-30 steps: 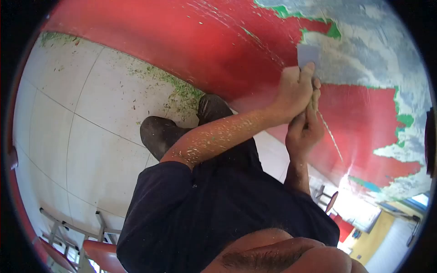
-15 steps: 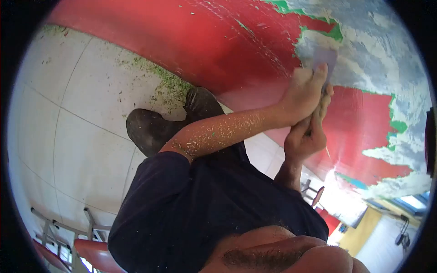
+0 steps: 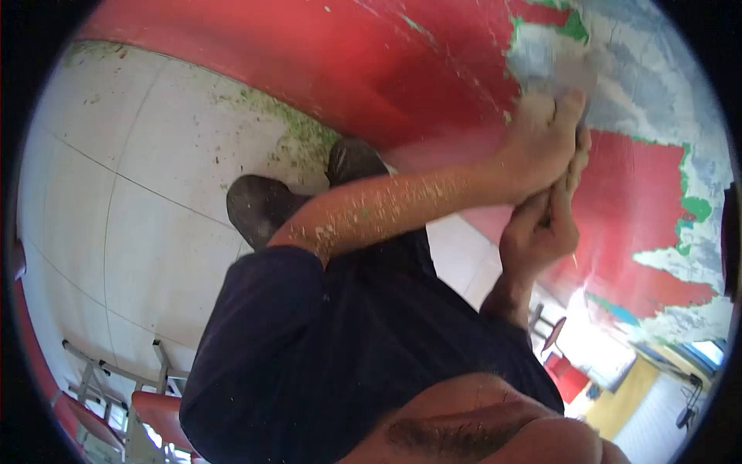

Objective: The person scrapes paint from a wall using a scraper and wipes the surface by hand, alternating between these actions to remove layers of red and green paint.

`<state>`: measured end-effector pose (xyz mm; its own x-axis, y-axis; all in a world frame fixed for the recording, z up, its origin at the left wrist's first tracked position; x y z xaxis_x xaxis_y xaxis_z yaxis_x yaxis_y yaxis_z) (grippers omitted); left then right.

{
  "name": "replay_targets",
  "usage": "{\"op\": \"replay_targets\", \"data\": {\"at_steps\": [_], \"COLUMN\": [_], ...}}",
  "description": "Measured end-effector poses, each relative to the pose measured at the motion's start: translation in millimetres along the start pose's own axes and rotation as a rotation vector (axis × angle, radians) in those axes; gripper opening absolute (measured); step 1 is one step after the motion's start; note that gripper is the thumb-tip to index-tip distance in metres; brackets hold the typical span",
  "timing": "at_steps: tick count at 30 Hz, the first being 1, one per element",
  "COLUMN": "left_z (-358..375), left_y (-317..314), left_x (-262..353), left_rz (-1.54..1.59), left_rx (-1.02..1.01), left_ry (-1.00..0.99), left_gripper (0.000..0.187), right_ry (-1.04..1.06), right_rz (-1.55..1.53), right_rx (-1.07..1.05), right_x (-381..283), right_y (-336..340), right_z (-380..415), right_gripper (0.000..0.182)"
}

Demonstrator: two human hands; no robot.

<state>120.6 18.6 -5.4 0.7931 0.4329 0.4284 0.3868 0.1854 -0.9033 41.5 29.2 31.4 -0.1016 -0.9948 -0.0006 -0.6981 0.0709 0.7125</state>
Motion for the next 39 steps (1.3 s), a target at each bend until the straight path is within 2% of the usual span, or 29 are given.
{"op": "replay_targets", "data": {"at_steps": [1,3,4,8,10,12,15,17,18,21,22,24,26,28,30,32,34,37,39], "left_z": [-8.4,-13.0,-19.1,-2.5,-12.4,-10.4,-3.4,-14.4,-11.3,-11.9,-2.4,-11.1,-12.7,-7.6,1.2,-7.4,-7.2,-6.2,-1.9], "left_y": [1.8,-6.8,-12.4,-1.6,-2.0,-11.1,-1.7,-4.2,-10.2,-13.1,-9.1,-9.3,-6.9,-6.1,0.0,-3.4,-3.3,-9.2,2.6], "left_x": [18.9,38.3,43.9,19.5,22.0,26.2,7.2,23.6,16.4,18.3,19.3,20.6,17.5,7.9,-2.1,3.7,-11.9,-2.7,-1.4], "left_rz": [-0.091,-0.233,-0.064,-0.016,-0.007,0.056,-0.068,-0.113,-0.113,0.006,-0.020,-0.046,-0.130,-0.050,-0.041,-0.083,-0.056,0.011,-0.010], "left_rx": [0.014,0.041,0.013,0.010,0.004,-0.030,-0.030,-0.024,-0.027,-0.037,-0.002,0.021,0.028,0.018,0.050,0.101,0.123,0.086,0.088], "left_ry": [-0.146,-0.332,-0.214,-0.042,-0.096,-0.051,0.003,-0.092,-0.086,-0.051,-0.030,-0.133,-0.131,-0.063,-0.012,-0.114,-0.079,0.005,-0.011], "left_gripper": [0.048,0.049,0.051,0.050,0.049,0.047,0.050,0.050,0.050,0.049,0.044,0.045,0.044,0.045,0.046,0.047,0.047,0.046,0.046], "right_ry": [0.085,0.038,-0.045,-0.004,-0.030,-0.083,0.023,0.036,-0.071,-0.030,0.092,0.211,0.059,-0.169,-0.124,-0.053,-0.093,-0.139,-0.047], "right_rz": [0.010,0.003,-0.035,-0.091,-0.053,-0.033,-0.015,-0.085,-0.123,-0.031,0.028,0.013,-0.055,-0.099,-0.154,-0.275,-0.288,-0.158,-0.178], "right_rx": [0.120,0.125,0.052,-0.006,0.034,0.030,0.067,0.098,0.059,0.063,0.112,0.191,0.101,-0.012,-0.005,0.058,0.052,-0.031,-0.031], "right_x": [7.1,4.8,1.6,-10.8,-5.8,-3.5,-2.1,0.5,0.1,1.6,2.5,0.2,-1.6,4.1,7.7,9.1,7.6,8.7,1.7], "right_y": [-8.6,-1.5,-0.4,1.3,2.3,1.3,10.2,-1.1,3.1,10.5,8.1,-6.4,2.4,5.8,4.8,2.2,8.5,15.8,13.3], "right_z": [-8.5,-3.9,-13.9,-4.6,1.1,-1.8,10.2,0.7,-2.1,-1.2,7.6,-10.1,-6.0,9.8,14.6,13.6,22.2,11.9,7.3], "right_gripper": [0.036,0.037,0.039,0.042,0.040,0.038,0.035,0.034,0.034,0.035,0.036,0.037,0.039,0.041,0.042,0.040,0.039,0.043,0.041]}}
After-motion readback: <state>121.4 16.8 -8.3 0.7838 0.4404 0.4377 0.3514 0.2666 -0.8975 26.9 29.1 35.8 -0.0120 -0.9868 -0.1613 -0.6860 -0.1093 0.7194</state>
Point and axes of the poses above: each hand's wrist, its own z-axis away from the middle knuckle, its own y-axis out of the back of the hand, x = y × z, the point moved 6 cm from there along -z, towards the middle knuckle, and after that the axes turned 9 degrees about y, right-handed, at the moved point
